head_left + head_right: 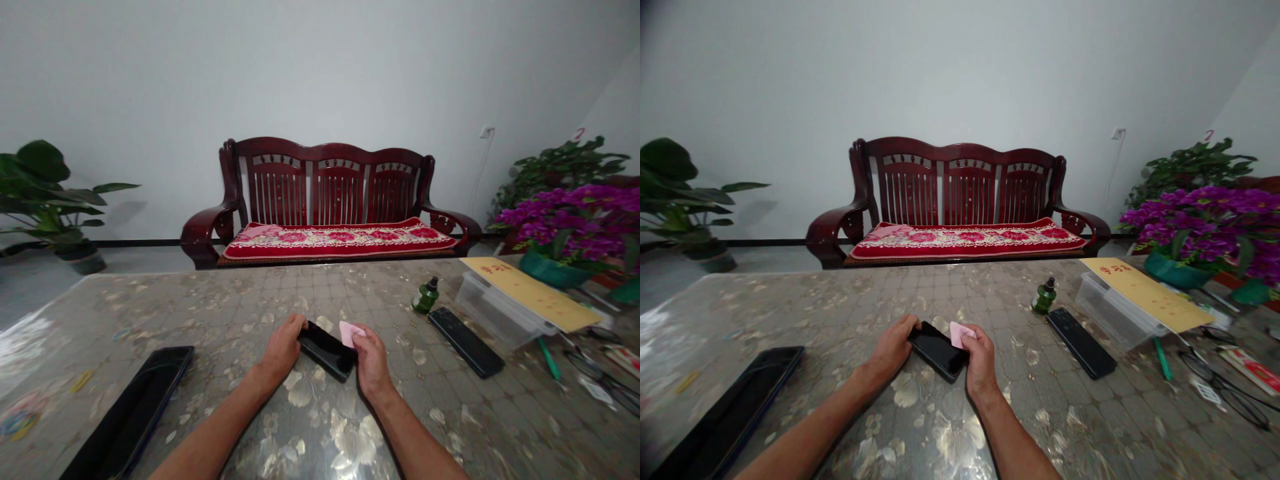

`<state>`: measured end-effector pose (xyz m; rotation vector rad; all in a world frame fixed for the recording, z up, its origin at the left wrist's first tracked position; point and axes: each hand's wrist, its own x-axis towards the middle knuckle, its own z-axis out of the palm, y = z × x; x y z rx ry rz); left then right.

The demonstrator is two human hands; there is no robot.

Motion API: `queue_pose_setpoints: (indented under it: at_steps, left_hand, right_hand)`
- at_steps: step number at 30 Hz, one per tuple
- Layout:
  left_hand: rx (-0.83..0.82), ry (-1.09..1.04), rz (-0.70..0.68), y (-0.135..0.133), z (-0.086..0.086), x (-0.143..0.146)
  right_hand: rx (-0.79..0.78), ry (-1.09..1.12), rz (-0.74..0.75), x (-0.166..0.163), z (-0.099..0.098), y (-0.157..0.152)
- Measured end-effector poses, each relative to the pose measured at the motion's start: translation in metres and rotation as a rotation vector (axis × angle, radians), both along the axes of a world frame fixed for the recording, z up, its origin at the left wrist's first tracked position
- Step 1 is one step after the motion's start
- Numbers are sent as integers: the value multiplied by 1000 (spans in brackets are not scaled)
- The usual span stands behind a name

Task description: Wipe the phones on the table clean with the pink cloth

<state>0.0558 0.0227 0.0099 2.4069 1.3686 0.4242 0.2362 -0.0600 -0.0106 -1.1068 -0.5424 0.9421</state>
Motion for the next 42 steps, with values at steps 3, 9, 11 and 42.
queue_pose_setpoints:
  at_steps: [3,9,11,42]
  left_hand:
    - [2,26,0,5,1,5]
    - [41,138,-15,7,7,18]
    - [64,179,-32,6,9,21]
    - [126,147,-28,-3,-4,10]
  right_hand:
    - [-25,-96,18,-5,2,-2]
    - [-37,-206,121,-16,4,-7]
    - [-32,-207,115,-17,5,-7]
    - [-25,-382,70,-4,-6,-5]
